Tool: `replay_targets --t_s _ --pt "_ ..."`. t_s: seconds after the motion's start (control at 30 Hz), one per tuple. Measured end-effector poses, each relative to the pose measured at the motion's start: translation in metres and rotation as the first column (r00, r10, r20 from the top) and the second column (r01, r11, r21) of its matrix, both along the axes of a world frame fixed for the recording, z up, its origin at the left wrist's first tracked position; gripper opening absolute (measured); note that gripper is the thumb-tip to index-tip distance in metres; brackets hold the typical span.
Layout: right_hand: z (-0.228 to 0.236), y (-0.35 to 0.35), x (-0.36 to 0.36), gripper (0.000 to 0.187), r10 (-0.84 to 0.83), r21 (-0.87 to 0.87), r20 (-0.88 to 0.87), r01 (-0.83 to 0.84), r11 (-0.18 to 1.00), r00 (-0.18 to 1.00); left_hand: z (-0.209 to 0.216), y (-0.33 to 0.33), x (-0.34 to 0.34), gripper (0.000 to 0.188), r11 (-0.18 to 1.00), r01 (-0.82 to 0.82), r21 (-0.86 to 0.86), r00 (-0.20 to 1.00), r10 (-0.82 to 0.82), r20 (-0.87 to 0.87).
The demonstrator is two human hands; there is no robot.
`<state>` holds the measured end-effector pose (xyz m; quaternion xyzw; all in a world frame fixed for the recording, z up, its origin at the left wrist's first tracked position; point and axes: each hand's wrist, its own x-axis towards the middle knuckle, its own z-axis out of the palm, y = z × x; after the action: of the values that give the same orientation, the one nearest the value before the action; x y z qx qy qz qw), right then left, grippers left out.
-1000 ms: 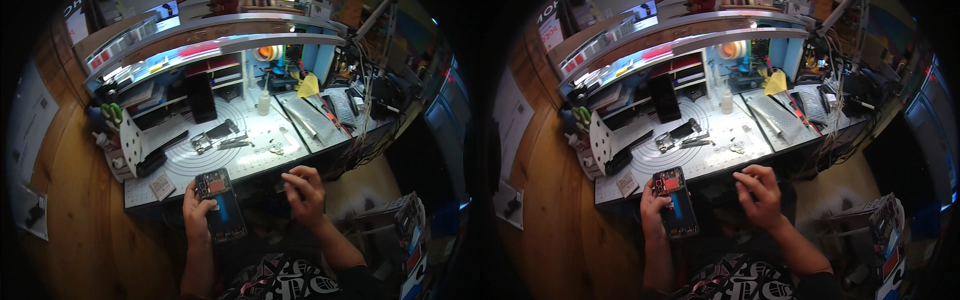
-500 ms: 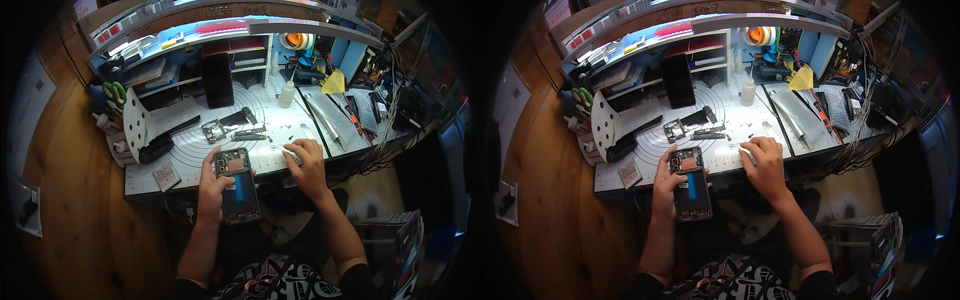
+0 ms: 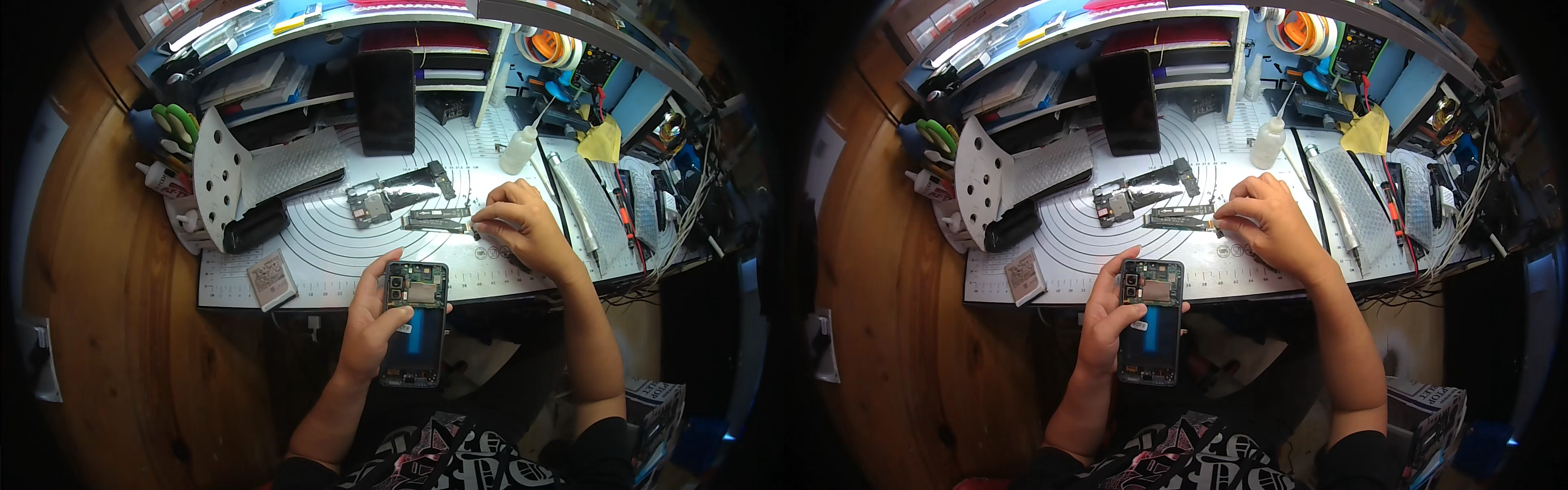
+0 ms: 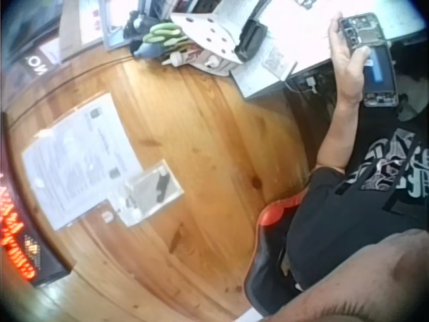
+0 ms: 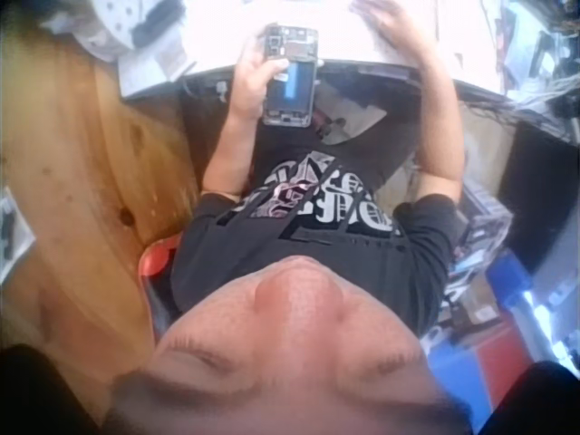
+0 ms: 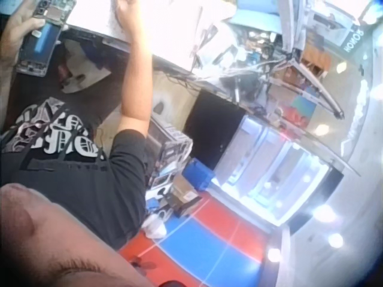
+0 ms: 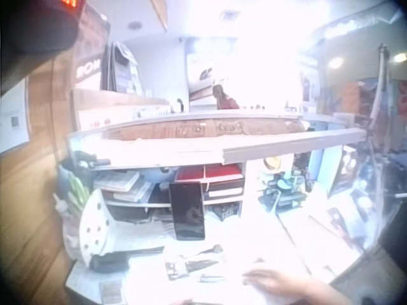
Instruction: The person assembles a smartphone by placing internal components into the chassis. They handle a battery, camera module, and small screws, then install a screen and apply adhesive tape to the back of the device.
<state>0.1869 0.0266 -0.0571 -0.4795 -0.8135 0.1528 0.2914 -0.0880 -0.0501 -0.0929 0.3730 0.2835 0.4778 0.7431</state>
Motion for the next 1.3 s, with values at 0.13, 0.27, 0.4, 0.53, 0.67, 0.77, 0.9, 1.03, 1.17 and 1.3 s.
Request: replay_targets --t_s 0.13,0.27,0.4,0.53,0.67,0.77,0.9,1.03,1.17,1.3 --pt "0.002 0.003 0.002 0.017 0.039 -0.025 0.039 -0.038 0.999 0.998 -0.001 0.001 0.0 0.076 1.0 0.004 0.001 1.0 -0.004 0.006" --pt "0.002 0.0 0.004 0.019 0.062 -0.066 0.033 -0.06 0.996 0.998 0.005 0.001 -0.001 0.076 0.999 0.014 -0.035 0.999 -0.013 0.029" --pt "0.005 0.0 0.006 0.021 0.079 -0.104 0.037 -0.075 0.992 0.996 0.013 0.0 -0.001 0.083 0.996 0.03 -0.087 0.999 -0.027 0.042" --pt "0.006 0.004 0.009 0.022 0.12 -0.098 0.028 -0.117 0.988 0.992 0.028 -0.004 0.003 0.088 0.996 0.044 -0.077 0.999 -0.044 -0.002" --pt "0.011 0.005 0.011 0.024 0.166 -0.125 0.007 -0.164 0.979 0.986 0.035 -0.006 0.008 0.09 0.998 0.04 -0.057 0.999 -0.04 -0.005" --pt "0.012 0.011 0.011 0.026 0.23 -0.161 0.023 -0.223 0.961 0.973 0.037 -0.004 0.011 0.089 0.996 0.057 -0.064 0.998 -0.059 -0.024" --pt "0.01 0.021 0.015 0.025 0.299 -0.17 0.011 -0.293 0.941 0.954 0.034 -0.005 0.017 0.088 0.997 0.052 -0.063 0.998 -0.053 -0.021" --pt "0.006 0.025 0.017 0.02 0.31 -0.148 0.004 -0.306 0.94 0.951 0.033 -0.005 0.022 0.091 0.998 0.038 -0.052 0.998 -0.041 -0.055" --pt "0.007 0.023 0.017 0.019 0.306 -0.133 0.03 -0.3 0.945 0.951 0.036 -0.004 0.026 0.09 0.998 0.043 -0.055 0.997 -0.047 -0.065" --pt "0.007 0.014 0.017 0.021 0.289 -0.061 0.067 -0.285 0.957 0.955 0.036 -0.005 0.028 0.088 0.998 0.041 -0.046 0.997 -0.044 -0.063"
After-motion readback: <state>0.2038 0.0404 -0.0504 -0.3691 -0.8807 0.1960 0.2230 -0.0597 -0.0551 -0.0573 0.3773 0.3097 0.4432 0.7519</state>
